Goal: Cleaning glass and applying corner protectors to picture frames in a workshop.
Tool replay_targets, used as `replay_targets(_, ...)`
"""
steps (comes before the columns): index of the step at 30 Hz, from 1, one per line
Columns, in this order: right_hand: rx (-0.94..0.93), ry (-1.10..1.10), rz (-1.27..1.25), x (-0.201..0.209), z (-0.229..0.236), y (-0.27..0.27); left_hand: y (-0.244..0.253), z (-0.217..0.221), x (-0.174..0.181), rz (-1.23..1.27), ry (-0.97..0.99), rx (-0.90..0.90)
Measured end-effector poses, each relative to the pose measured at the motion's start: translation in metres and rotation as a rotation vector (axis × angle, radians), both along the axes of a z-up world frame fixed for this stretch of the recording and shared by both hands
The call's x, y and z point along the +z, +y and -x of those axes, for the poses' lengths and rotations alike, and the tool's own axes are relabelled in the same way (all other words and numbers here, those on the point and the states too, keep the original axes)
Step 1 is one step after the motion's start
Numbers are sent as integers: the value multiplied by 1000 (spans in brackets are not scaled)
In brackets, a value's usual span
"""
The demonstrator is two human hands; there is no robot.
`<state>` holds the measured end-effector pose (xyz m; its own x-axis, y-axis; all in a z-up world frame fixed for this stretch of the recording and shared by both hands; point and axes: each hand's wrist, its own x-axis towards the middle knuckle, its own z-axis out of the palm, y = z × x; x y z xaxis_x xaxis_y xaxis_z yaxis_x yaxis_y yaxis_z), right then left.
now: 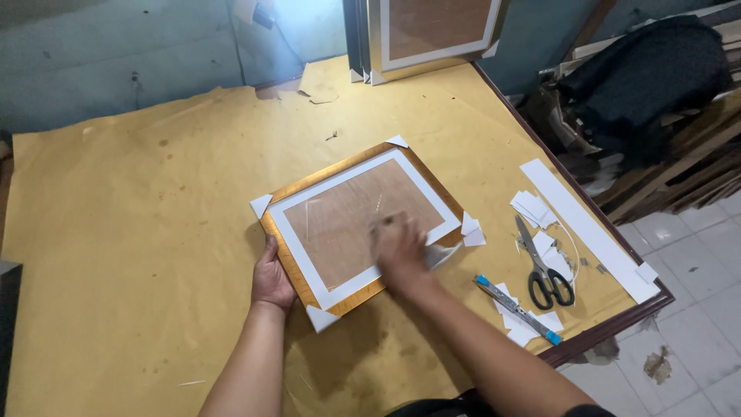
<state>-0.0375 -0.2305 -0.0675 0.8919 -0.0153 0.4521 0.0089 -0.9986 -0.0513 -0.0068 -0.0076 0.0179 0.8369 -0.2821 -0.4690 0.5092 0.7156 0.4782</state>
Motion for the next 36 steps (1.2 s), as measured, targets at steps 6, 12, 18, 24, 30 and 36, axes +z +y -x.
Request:
replay_targets(6,253,359,-304,117,42,36,1,-4,-11,13,-3,12)
replay_targets(12,-398,244,-207,92,3,-53,-4,3,6,-11,-24,19)
replay_targets(18,457,136,-178,122,74,74,-4,0,2,-7,8,35)
replay_targets(24,-184,350,-149,134,48,-16,-2,0,-1,15,-7,-12)
replay_targets(30,-390,328,-446,125,35,8,-4,6,9,7,-16,22)
replay_targets(36,421,173,-247,120,69,92,0,-2,-8,28,-13,-22)
